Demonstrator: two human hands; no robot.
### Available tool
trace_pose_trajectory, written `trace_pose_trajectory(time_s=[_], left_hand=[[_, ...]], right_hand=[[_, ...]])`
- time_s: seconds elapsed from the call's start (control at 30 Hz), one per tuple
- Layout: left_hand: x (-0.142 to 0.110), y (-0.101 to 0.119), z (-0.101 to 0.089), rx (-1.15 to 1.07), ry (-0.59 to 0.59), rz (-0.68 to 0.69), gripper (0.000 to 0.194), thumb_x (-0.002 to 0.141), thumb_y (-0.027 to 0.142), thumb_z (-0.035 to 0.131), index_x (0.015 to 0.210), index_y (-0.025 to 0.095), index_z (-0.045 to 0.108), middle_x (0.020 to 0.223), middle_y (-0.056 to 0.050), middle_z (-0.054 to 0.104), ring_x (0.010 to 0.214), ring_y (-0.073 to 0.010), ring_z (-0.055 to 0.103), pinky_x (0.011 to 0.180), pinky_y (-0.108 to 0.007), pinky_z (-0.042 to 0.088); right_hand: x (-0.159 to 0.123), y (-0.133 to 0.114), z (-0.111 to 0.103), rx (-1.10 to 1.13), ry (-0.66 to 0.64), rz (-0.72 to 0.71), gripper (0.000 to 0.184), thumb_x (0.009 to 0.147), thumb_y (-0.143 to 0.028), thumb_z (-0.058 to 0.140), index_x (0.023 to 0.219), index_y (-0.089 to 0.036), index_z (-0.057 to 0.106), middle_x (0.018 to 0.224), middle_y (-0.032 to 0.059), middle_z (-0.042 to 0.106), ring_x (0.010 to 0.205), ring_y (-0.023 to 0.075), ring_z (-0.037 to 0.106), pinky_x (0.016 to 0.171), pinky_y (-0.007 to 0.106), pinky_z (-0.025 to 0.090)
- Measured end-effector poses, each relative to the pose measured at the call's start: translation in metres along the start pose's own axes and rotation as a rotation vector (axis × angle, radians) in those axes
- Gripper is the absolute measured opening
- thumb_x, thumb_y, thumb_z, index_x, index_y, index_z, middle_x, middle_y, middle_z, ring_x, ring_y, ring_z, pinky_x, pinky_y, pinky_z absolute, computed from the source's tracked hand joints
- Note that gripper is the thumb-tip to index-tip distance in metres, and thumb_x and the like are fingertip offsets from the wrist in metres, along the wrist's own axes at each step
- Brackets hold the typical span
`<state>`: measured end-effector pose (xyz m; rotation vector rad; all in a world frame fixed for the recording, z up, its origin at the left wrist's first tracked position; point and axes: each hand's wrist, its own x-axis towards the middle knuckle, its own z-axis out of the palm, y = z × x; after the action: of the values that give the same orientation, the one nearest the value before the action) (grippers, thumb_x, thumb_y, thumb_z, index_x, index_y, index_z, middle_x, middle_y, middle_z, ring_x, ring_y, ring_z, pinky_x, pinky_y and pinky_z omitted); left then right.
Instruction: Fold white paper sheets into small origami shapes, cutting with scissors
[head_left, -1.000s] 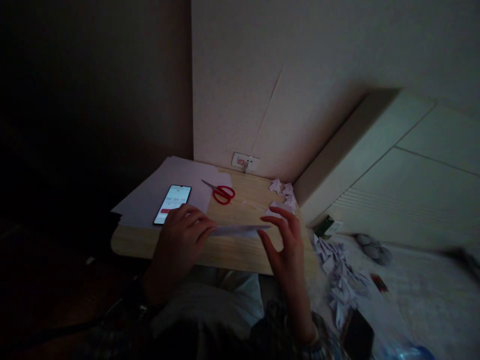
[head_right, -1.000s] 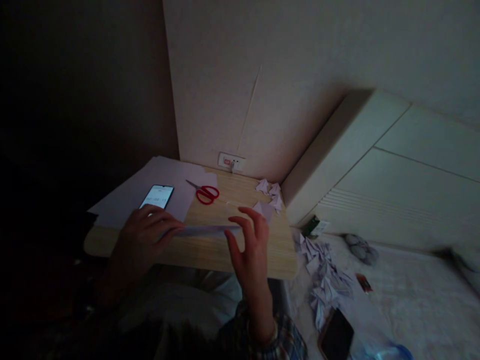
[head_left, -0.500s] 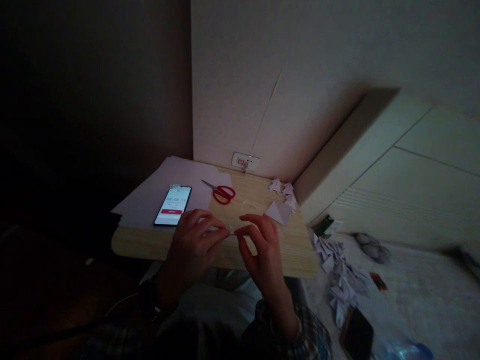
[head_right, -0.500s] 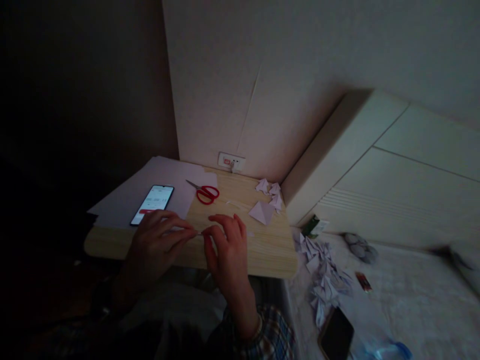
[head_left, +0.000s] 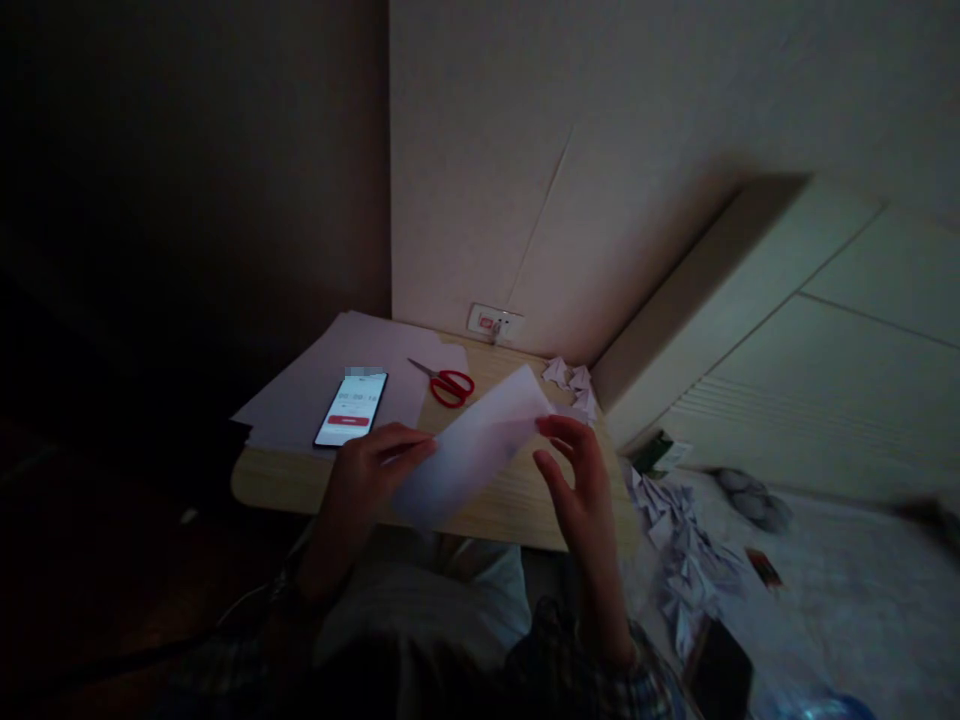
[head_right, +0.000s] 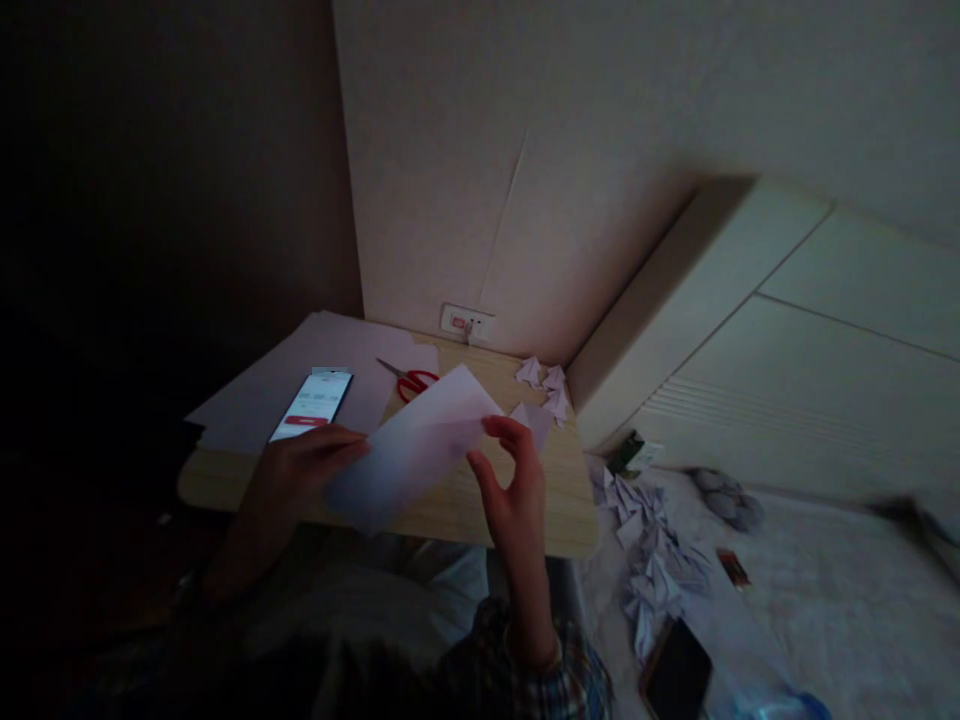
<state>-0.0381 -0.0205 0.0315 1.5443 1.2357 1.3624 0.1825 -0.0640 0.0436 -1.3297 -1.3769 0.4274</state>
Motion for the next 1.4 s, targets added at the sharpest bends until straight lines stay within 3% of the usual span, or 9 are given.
trace_pose_trajectory(time_s=[0.17, 0.27, 0.4, 0.5, 0.73, 1.0, 1.23, 1.33, 1.4], left_hand=[[-0.004, -0.002, 0.005, -0.221, 0.086, -0.256, 0.018, 0.060, 0.036, 0.076, 0.067, 0.020, 0.074, 0.071, -0.002, 0.075, 0.072, -0.0201, 0.066, 0.066, -0.028, 0.052], [-0.006, 0.002, 0.007, -0.247, 0.106, -0.329, 0.019, 0.063, 0.036, 0.075, 0.071, 0.019, 0.074, 0.078, -0.002, 0.075, 0.081, -0.0211, 0.067, 0.074, -0.029, 0.051], [-0.007, 0.005, 0.012, -0.275, -0.026, -0.314, 0.021, 0.060, 0.034, 0.075, 0.075, 0.019, 0.072, 0.077, -0.002, 0.074, 0.078, -0.0206, 0.066, 0.073, -0.029, 0.052], [-0.007, 0.006, 0.014, -0.273, -0.060, -0.281, 0.020, 0.060, 0.034, 0.074, 0.071, 0.019, 0.069, 0.072, -0.001, 0.072, 0.071, -0.0188, 0.064, 0.067, -0.028, 0.051], [-0.006, 0.007, 0.014, -0.180, -0.064, -0.218, 0.019, 0.063, 0.033, 0.069, 0.052, 0.020, 0.061, 0.054, 0.003, 0.061, 0.058, -0.0151, 0.056, 0.058, -0.024, 0.046], [-0.008, 0.013, 0.015, -0.235, -0.144, -0.283, 0.016, 0.062, 0.030, 0.071, 0.072, 0.018, 0.069, 0.073, -0.001, 0.073, 0.070, -0.0196, 0.066, 0.063, -0.026, 0.051], [-0.011, 0.013, 0.015, -0.231, -0.178, -0.326, 0.022, 0.063, 0.033, 0.075, 0.076, 0.016, 0.072, 0.077, -0.004, 0.076, 0.076, -0.0233, 0.069, 0.067, -0.028, 0.052], [-0.012, 0.013, 0.015, -0.244, -0.213, -0.340, 0.022, 0.062, 0.034, 0.075, 0.075, 0.016, 0.071, 0.075, -0.003, 0.076, 0.074, -0.0231, 0.069, 0.064, -0.028, 0.051], [-0.012, 0.015, 0.014, -0.249, -0.225, -0.357, 0.022, 0.062, 0.034, 0.075, 0.075, 0.016, 0.071, 0.073, -0.003, 0.075, 0.071, -0.0224, 0.068, 0.061, -0.027, 0.051]], right_hand=[[0.002, 0.015, 0.008, 0.184, 0.154, 0.197, 0.042, 0.073, -0.037, 0.071, 0.109, -0.023, 0.054, 0.112, 0.0093, 0.064, 0.099, 0.0224, 0.063, 0.078, 0.038, 0.053], [0.002, 0.020, 0.008, 0.249, 0.109, 0.287, 0.040, 0.070, -0.041, 0.072, 0.104, -0.022, 0.059, 0.105, 0.0082, 0.068, 0.092, 0.0227, 0.065, 0.074, 0.036, 0.054], [-0.003, 0.012, 0.016, 0.287, -0.028, 0.321, 0.023, 0.073, -0.041, 0.069, 0.084, -0.021, 0.068, 0.084, 0.0050, 0.072, 0.077, 0.0220, 0.064, 0.068, 0.034, 0.052], [-0.007, 0.005, 0.021, 0.261, -0.100, 0.322, 0.022, 0.076, -0.040, 0.068, 0.077, -0.018, 0.068, 0.073, 0.0037, 0.070, 0.069, 0.0202, 0.061, 0.062, 0.031, 0.049], [-0.011, -0.004, 0.020, 0.240, -0.101, 0.283, 0.025, 0.079, -0.040, 0.066, 0.083, -0.016, 0.071, 0.077, 0.0049, 0.071, 0.070, 0.0186, 0.060, 0.063, 0.028, 0.047], [-0.014, -0.006, 0.024, 0.208, -0.189, 0.281, 0.025, 0.080, -0.040, 0.065, 0.083, -0.016, 0.071, 0.074, 0.0042, 0.069, 0.070, 0.0190, 0.060, 0.065, 0.029, 0.048], [-0.003, -0.014, 0.026, 0.266, -0.080, 0.235, 0.023, 0.075, -0.036, 0.070, 0.091, -0.020, 0.065, 0.086, 0.0051, 0.070, 0.077, 0.0204, 0.063, 0.067, 0.030, 0.051], [0.003, -0.020, 0.022, 0.180, -0.040, 0.208, 0.022, 0.080, -0.040, 0.066, 0.074, -0.020, 0.062, 0.068, 0.0006, 0.061, 0.063, 0.0160, 0.054, 0.056, 0.025, 0.043], [0.006, -0.023, 0.019, 0.099, 0.009, 0.178, 0.034, 0.084, -0.043, 0.060, 0.060, -0.020, 0.052, 0.056, -0.0029, 0.047, 0.054, 0.0130, 0.043, 0.048, 0.024, 0.034]])
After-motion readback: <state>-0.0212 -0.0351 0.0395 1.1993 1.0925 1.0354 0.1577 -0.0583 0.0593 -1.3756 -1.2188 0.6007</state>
